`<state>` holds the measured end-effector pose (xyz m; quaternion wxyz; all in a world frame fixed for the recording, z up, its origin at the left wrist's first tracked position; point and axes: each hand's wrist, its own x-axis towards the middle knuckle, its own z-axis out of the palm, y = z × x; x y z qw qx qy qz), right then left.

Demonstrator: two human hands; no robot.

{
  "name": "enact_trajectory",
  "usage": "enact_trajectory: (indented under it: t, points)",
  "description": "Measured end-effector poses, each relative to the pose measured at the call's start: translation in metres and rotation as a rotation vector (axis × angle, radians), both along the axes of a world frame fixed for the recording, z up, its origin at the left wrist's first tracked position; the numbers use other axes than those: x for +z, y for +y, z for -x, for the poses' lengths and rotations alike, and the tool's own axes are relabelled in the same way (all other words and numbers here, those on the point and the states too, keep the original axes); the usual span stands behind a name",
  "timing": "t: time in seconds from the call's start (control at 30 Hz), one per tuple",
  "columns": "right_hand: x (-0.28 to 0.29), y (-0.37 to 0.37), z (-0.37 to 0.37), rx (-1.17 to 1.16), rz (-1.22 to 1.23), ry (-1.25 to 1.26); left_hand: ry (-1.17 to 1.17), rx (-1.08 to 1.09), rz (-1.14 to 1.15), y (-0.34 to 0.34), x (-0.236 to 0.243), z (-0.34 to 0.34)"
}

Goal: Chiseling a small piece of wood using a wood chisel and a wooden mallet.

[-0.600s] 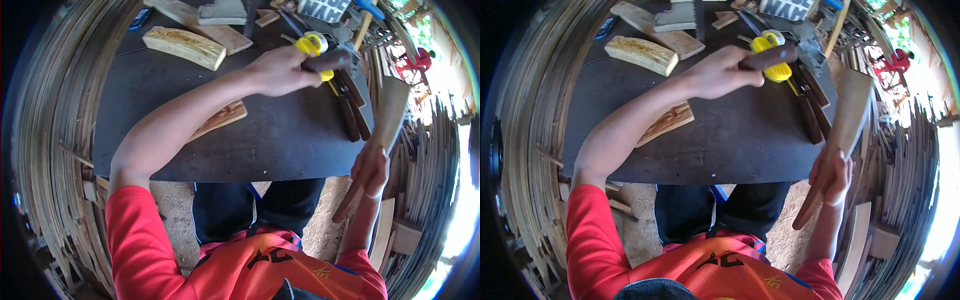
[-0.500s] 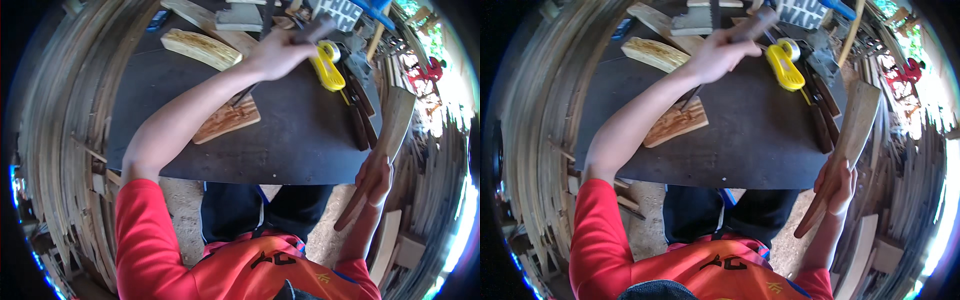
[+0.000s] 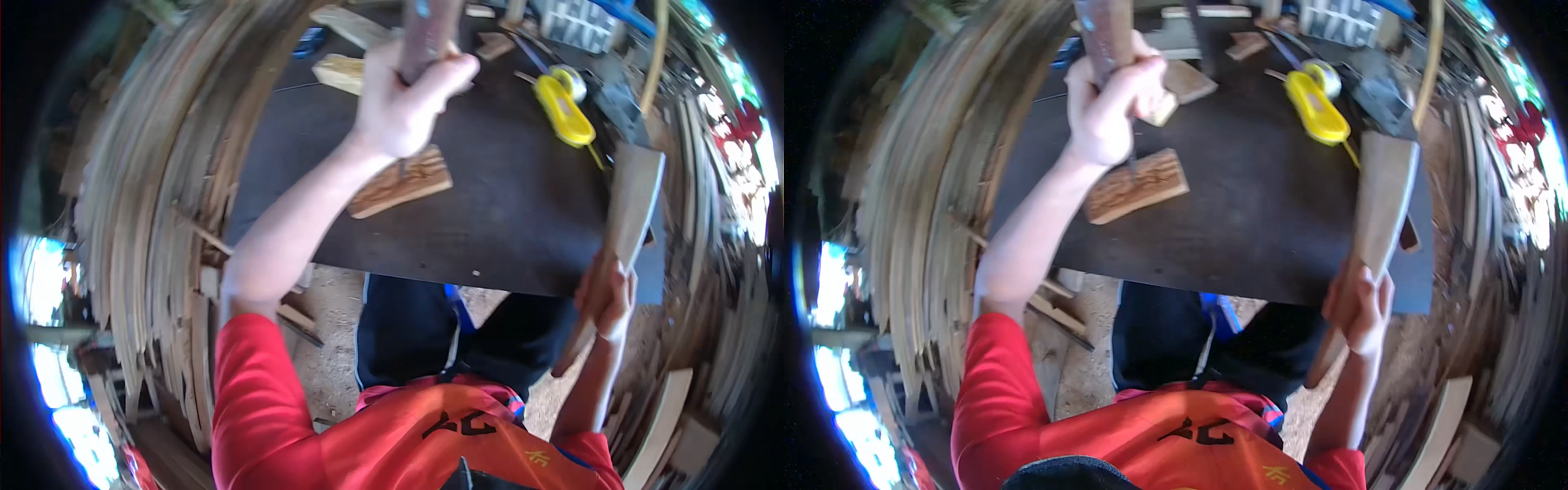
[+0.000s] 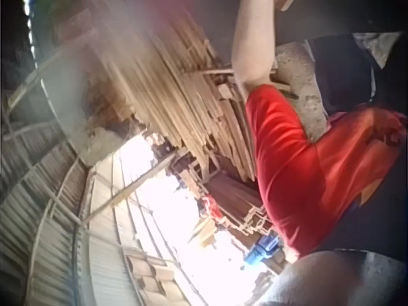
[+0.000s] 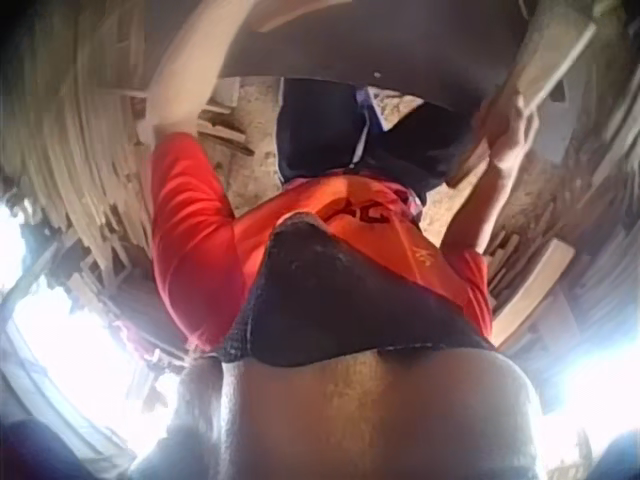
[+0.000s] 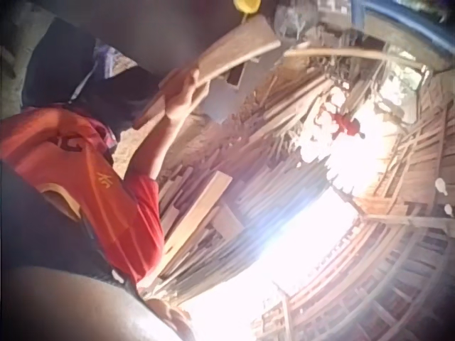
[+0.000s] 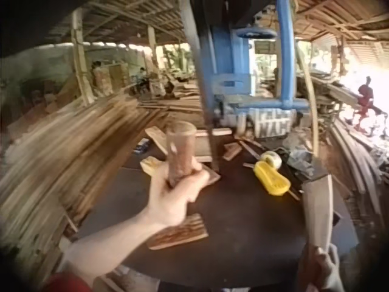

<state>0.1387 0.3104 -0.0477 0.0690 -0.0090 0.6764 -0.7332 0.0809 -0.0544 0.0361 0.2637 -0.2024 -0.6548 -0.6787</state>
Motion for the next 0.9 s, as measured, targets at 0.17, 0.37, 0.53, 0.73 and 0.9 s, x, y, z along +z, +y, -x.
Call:
enact_trajectory:
  t: [0.17,0.37,0.53,0.73,0.9]
  points:
    - [-0.005,0.002,-0.001,0.093,0.008,0.02,-0.112,0.29,0.846,-0.013,0.038,-0.019]
    - [0.002,-0.001,0.0,0.177,-0.028,0.012,-0.704,0.276,1.263,-0.044,0.012,-0.048]
    - [0.0,0.002,0.006,0.208,0.009,0.023,-0.878,0.377,1.267,-0.032,0.0,-0.051]
    - [0.001,0.007,0.006,0.27,-0.009,0.001,-0.891,0.39,1.258,-0.032,-0.017,-0.039]
    - [-0.001,0.012,0.008,0.307,0.022,0.002,-0.889,0.215,1.146,-0.045,-0.027,-0.029]
